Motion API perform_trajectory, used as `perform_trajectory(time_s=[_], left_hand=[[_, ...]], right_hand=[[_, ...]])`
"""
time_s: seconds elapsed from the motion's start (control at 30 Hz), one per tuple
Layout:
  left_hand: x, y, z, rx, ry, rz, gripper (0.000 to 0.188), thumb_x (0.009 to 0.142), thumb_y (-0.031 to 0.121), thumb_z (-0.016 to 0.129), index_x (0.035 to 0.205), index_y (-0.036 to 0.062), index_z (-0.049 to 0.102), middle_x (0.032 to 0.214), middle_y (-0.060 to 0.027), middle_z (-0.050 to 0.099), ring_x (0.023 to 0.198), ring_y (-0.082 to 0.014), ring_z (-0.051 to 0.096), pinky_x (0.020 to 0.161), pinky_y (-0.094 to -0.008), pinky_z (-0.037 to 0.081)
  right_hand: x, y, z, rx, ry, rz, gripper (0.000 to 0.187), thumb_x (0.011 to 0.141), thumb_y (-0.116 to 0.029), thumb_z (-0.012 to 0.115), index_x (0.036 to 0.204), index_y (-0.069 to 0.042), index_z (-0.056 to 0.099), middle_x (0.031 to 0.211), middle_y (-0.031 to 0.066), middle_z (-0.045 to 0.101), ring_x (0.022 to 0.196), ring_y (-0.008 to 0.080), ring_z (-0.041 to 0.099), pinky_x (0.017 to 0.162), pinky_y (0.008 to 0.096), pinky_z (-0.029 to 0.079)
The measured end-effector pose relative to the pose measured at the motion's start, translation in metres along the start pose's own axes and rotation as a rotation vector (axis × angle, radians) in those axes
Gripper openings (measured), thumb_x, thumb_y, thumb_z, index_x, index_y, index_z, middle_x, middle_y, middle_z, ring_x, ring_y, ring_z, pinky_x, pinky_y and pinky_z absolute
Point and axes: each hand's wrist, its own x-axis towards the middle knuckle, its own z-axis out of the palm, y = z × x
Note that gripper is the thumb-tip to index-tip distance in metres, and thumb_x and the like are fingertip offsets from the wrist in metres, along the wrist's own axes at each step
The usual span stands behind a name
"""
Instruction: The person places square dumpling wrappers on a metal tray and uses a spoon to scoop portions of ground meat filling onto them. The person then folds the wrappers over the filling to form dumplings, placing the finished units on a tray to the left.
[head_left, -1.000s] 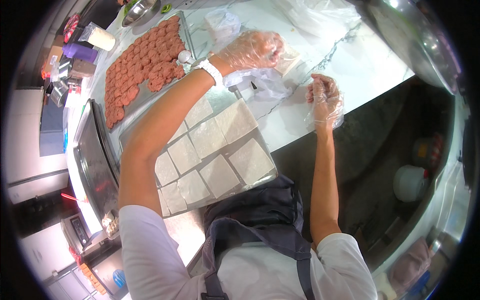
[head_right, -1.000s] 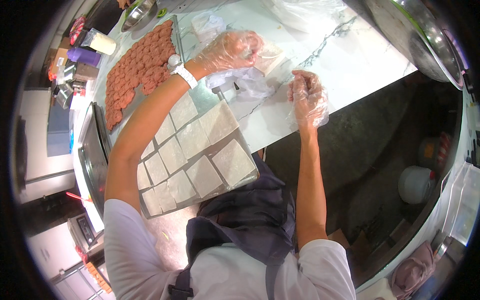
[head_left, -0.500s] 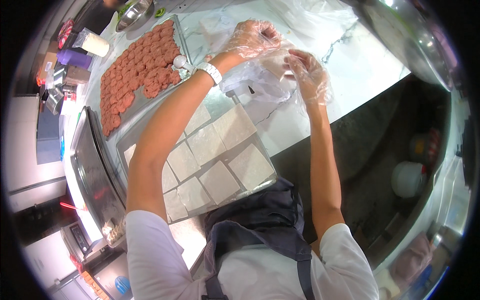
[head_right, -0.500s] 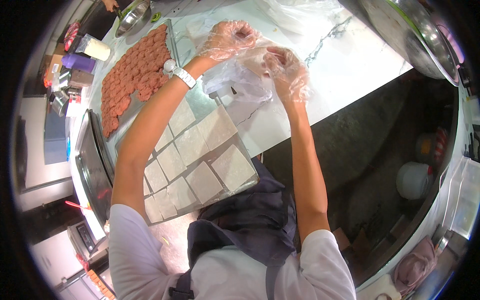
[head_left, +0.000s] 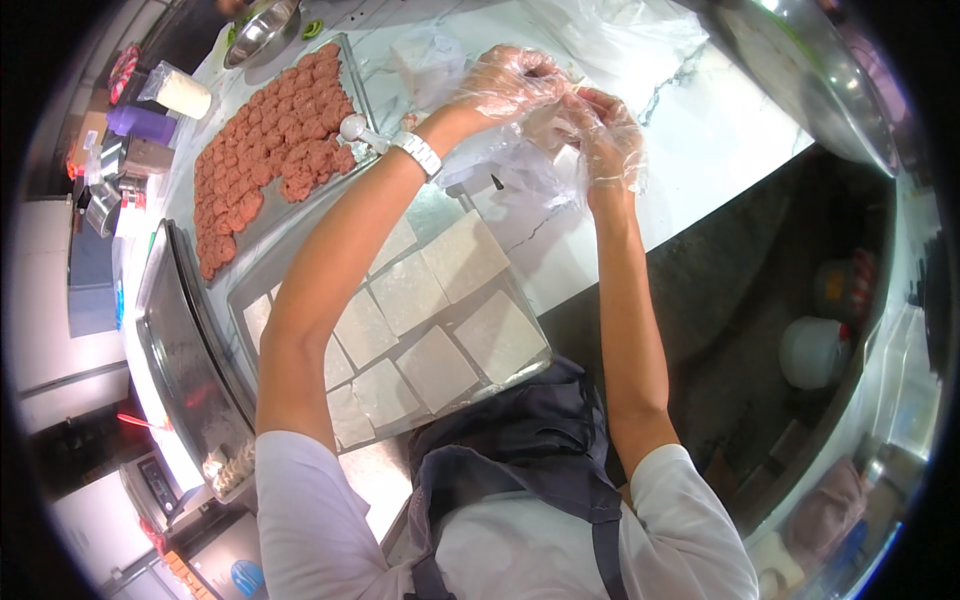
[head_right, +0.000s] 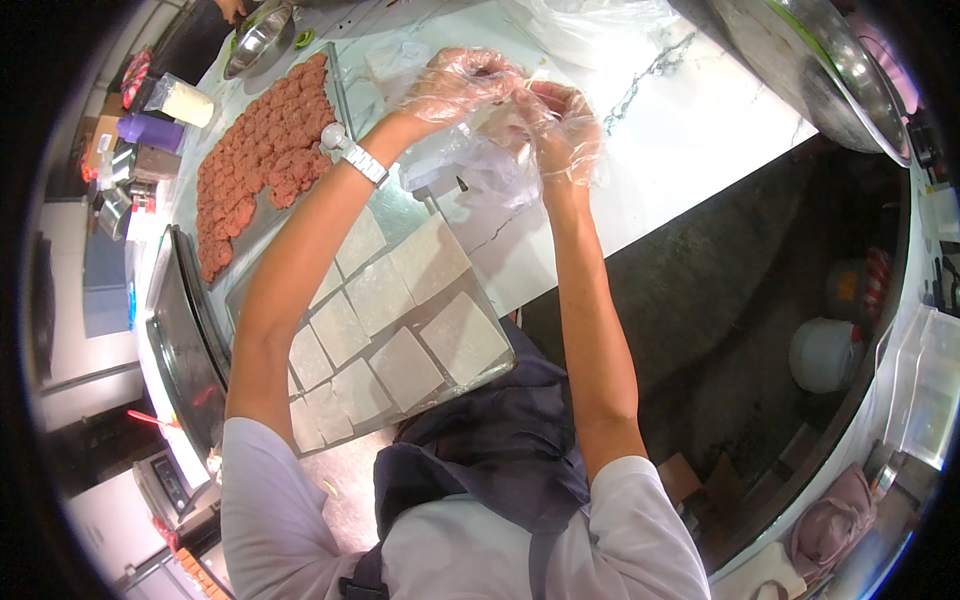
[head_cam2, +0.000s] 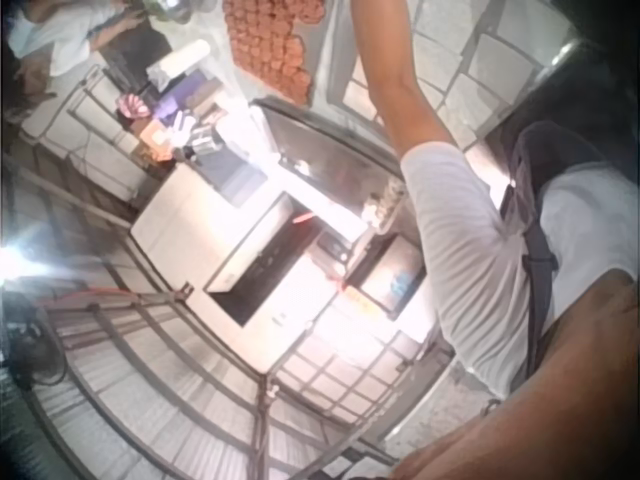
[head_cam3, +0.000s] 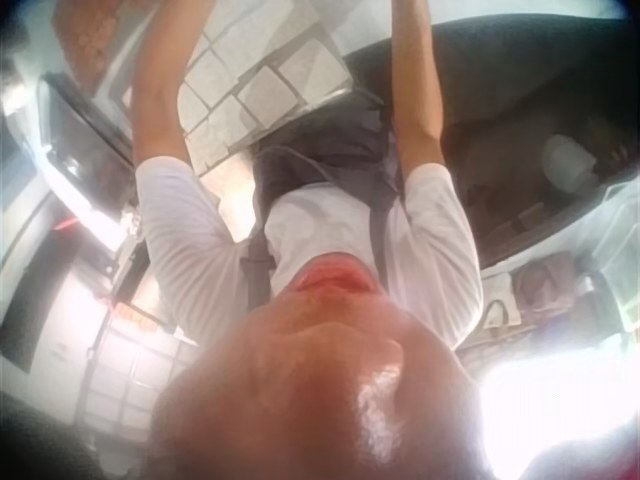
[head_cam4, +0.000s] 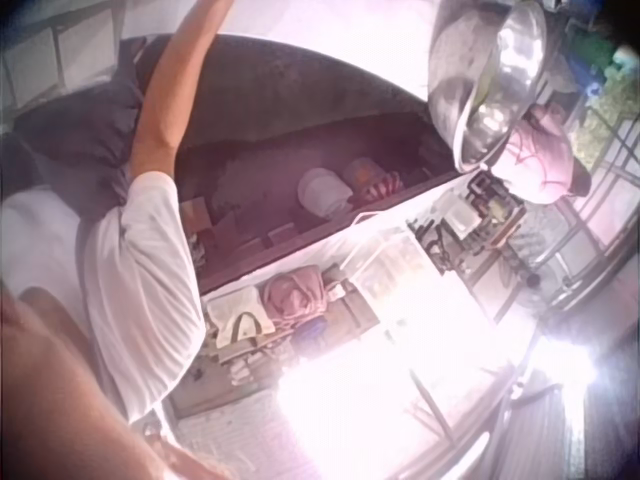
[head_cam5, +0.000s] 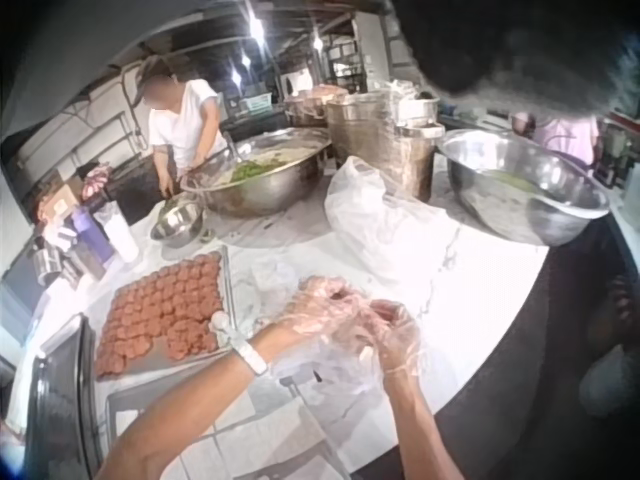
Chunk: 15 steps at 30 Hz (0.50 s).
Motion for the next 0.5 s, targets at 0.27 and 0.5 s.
perform_trajectory(time_s=[0.27, 0.5], left_hand=[[-0.004, 0.0023, 0.0027, 0.046, 0.011, -0.008, 0.027, 0.081, 0.029, 0.069, 0.093, 0.0042, 0.067, 0.085, -0.0052, 0.066, 0.077, -0.0146, 0.059, 0.074, -0.0284, 0.047], [-0.0043, 0.0005, 0.0076, 0.014, 0.034, -0.043, 0.027, 0.081, 0.03, 0.069, 0.087, 0.004, 0.066, 0.079, -0.0032, 0.064, 0.074, -0.0123, 0.056, 0.072, -0.0277, 0.046]], right_hand=[[0.0024, 0.0027, -0.0045, 0.015, 0.018, -0.02, 0.023, 0.083, -0.009, 0.066, 0.094, 0.008, 0.057, 0.084, 0.0132, 0.062, 0.072, 0.0175, 0.064, 0.06, 0.0274, 0.056], [0.0059, 0.0063, -0.0049, -0.107, 0.03, -0.043, 0.021, 0.085, -0.011, 0.063, 0.094, 0.008, 0.057, 0.085, 0.0131, 0.062, 0.076, 0.0186, 0.064, 0.061, 0.0281, 0.054]])
